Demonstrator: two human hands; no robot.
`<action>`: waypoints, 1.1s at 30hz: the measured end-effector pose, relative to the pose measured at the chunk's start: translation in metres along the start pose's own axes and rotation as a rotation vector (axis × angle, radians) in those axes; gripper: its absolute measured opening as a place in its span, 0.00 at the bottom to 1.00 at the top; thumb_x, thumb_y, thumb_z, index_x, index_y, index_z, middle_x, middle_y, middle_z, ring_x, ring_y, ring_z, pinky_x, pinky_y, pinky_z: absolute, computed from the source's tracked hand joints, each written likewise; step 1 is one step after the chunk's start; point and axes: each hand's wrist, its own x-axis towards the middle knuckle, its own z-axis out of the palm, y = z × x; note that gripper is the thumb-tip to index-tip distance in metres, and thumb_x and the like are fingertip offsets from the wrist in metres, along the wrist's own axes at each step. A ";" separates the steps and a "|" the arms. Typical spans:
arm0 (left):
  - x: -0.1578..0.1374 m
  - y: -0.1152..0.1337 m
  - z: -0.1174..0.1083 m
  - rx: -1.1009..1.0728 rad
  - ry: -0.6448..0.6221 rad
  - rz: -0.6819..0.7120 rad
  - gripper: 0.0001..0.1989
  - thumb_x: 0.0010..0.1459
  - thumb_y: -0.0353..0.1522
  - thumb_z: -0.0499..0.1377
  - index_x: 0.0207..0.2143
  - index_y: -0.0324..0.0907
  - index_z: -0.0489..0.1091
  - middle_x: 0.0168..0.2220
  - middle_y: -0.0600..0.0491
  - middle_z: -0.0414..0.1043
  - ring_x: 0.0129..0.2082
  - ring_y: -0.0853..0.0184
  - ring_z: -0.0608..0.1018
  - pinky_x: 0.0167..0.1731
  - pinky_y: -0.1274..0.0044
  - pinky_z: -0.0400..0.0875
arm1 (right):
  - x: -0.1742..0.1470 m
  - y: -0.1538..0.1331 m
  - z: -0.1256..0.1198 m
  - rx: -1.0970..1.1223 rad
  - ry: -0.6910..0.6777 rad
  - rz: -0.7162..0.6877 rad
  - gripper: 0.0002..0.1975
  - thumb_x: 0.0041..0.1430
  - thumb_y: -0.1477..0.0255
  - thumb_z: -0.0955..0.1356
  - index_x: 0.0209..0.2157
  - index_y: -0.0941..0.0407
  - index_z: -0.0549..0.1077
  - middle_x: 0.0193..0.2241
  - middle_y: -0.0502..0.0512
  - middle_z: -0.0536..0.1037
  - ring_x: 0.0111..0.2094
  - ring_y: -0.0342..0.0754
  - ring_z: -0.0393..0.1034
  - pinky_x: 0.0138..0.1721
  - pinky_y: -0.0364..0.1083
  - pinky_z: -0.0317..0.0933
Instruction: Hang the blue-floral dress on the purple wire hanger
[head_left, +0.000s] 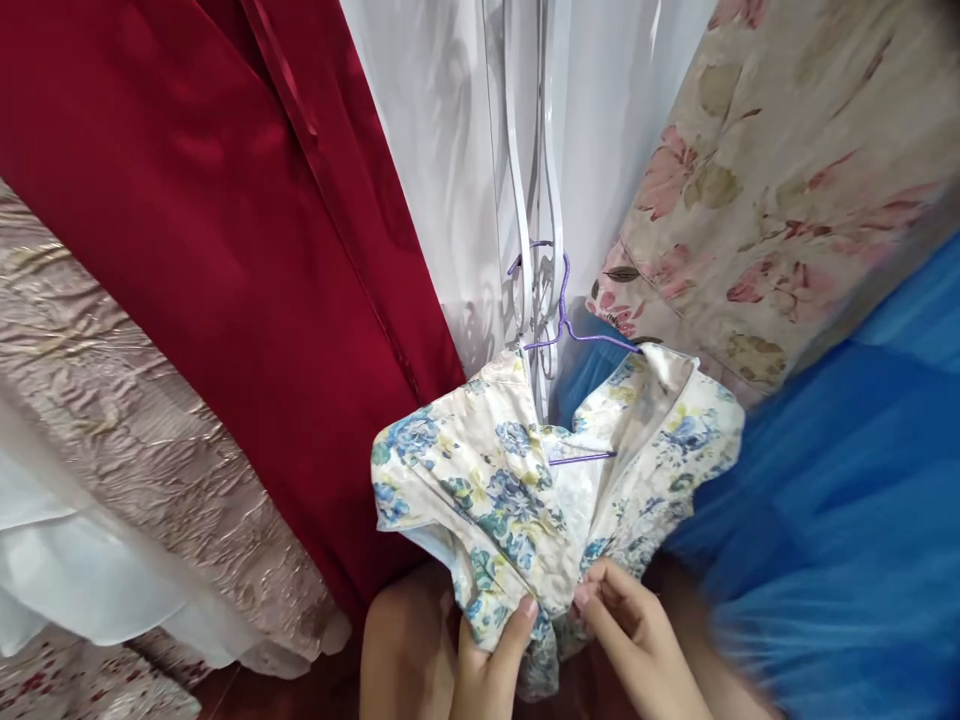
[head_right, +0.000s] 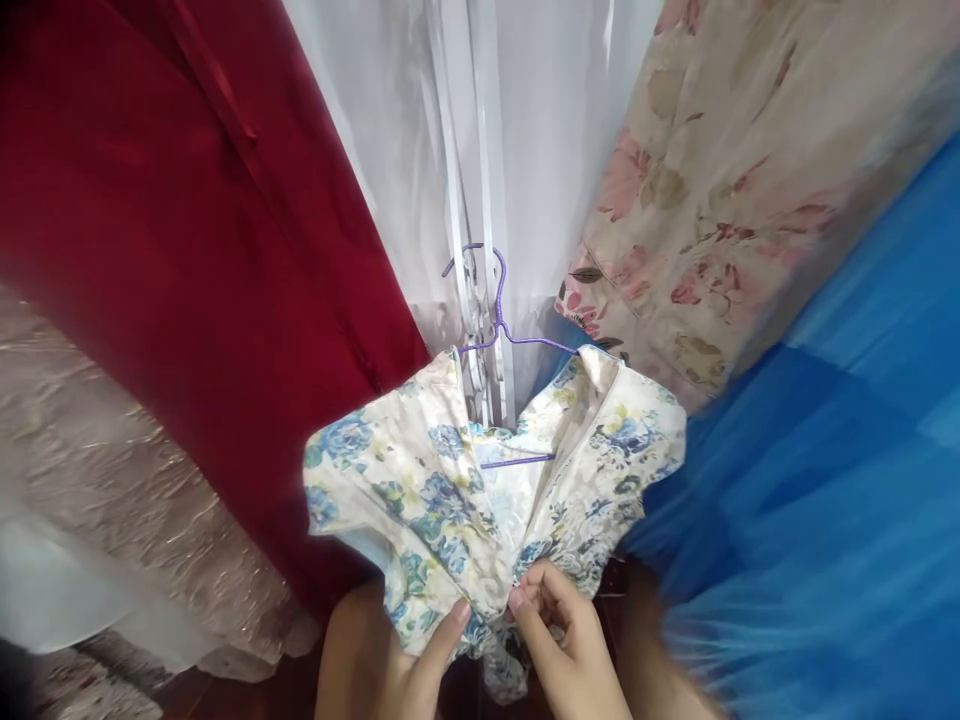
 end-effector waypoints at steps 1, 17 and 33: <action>-0.002 0.001 0.002 0.015 -0.011 0.002 0.33 0.46 0.45 0.71 0.51 0.39 0.74 0.44 0.44 0.79 0.52 0.49 0.77 0.56 0.64 0.70 | -0.002 -0.003 -0.004 -0.007 -0.012 -0.004 0.18 0.67 0.55 0.64 0.31 0.56 0.68 0.27 0.50 0.69 0.30 0.46 0.62 0.33 0.44 0.57; 0.000 -0.017 0.025 0.391 -0.196 0.896 0.05 0.64 0.29 0.57 0.43 0.43 0.69 0.42 0.48 0.70 0.43 0.62 0.74 0.44 0.71 0.71 | -0.015 -0.018 0.013 0.221 -0.085 0.042 0.20 0.62 0.57 0.70 0.25 0.57 0.67 0.18 0.48 0.69 0.22 0.41 0.60 0.28 0.42 0.54; 0.006 -0.004 0.023 0.809 -0.478 1.051 0.10 0.63 0.22 0.52 0.28 0.41 0.61 0.32 0.50 0.68 0.37 0.62 0.69 0.39 0.71 0.63 | 0.084 -0.159 -0.016 0.361 0.013 -0.221 0.21 0.56 0.69 0.73 0.14 0.57 0.64 0.09 0.42 0.55 0.15 0.36 0.43 0.19 0.43 0.40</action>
